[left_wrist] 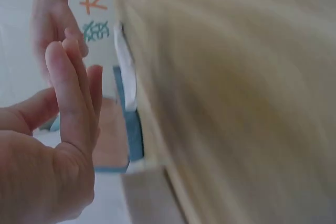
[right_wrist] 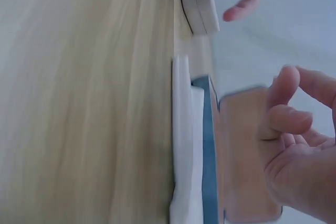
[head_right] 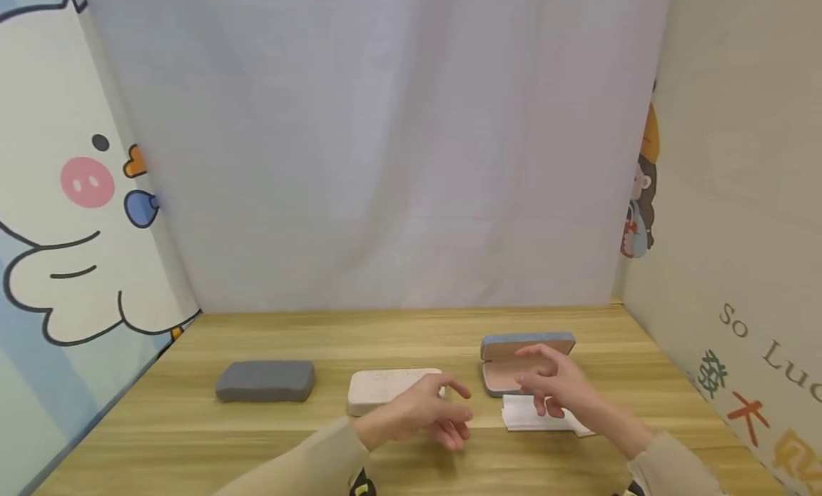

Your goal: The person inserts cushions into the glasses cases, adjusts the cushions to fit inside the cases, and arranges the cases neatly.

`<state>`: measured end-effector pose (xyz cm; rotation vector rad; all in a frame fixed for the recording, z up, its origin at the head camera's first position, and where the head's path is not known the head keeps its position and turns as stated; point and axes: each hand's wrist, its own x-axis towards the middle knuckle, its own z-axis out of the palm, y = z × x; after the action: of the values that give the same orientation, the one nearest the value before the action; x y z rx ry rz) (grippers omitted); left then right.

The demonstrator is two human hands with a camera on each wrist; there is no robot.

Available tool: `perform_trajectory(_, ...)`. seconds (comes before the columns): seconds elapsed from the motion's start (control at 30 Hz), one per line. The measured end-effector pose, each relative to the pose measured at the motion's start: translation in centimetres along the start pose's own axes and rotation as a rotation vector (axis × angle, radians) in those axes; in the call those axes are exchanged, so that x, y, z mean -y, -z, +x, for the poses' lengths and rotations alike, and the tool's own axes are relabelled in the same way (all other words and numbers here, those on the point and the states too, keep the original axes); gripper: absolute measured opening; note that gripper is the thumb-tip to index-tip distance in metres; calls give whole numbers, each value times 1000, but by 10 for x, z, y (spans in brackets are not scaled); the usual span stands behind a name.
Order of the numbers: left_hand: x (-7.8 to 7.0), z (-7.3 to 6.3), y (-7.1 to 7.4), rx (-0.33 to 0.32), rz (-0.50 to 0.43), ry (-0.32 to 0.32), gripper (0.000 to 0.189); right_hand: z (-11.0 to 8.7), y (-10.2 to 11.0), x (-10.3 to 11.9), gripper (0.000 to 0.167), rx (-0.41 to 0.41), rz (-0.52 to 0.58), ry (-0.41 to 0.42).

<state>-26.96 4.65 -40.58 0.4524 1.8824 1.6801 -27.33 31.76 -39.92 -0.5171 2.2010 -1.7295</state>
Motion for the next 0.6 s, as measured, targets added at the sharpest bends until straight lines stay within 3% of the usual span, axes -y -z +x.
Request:
perform_trajectory(0.13, 6, 15, -23, -22, -76, 44, 29, -20, 24, -11, 29, 12, 32, -48)
perform_trajectory(0.27, 8, 25, -40, -95, -132, 92, 25, -39, 46, -22, 27, 30, 56, -104)
perform_trajectory(0.5, 11, 36, -55, -218, -154, 125, 20, -53, 62, -33, 66, -36, -105, -224)
perform_trajectory(0.6, 11, 39, -60, -235, -142, 141, 13, -56, 64, -39, 68, -71, -143, -268)
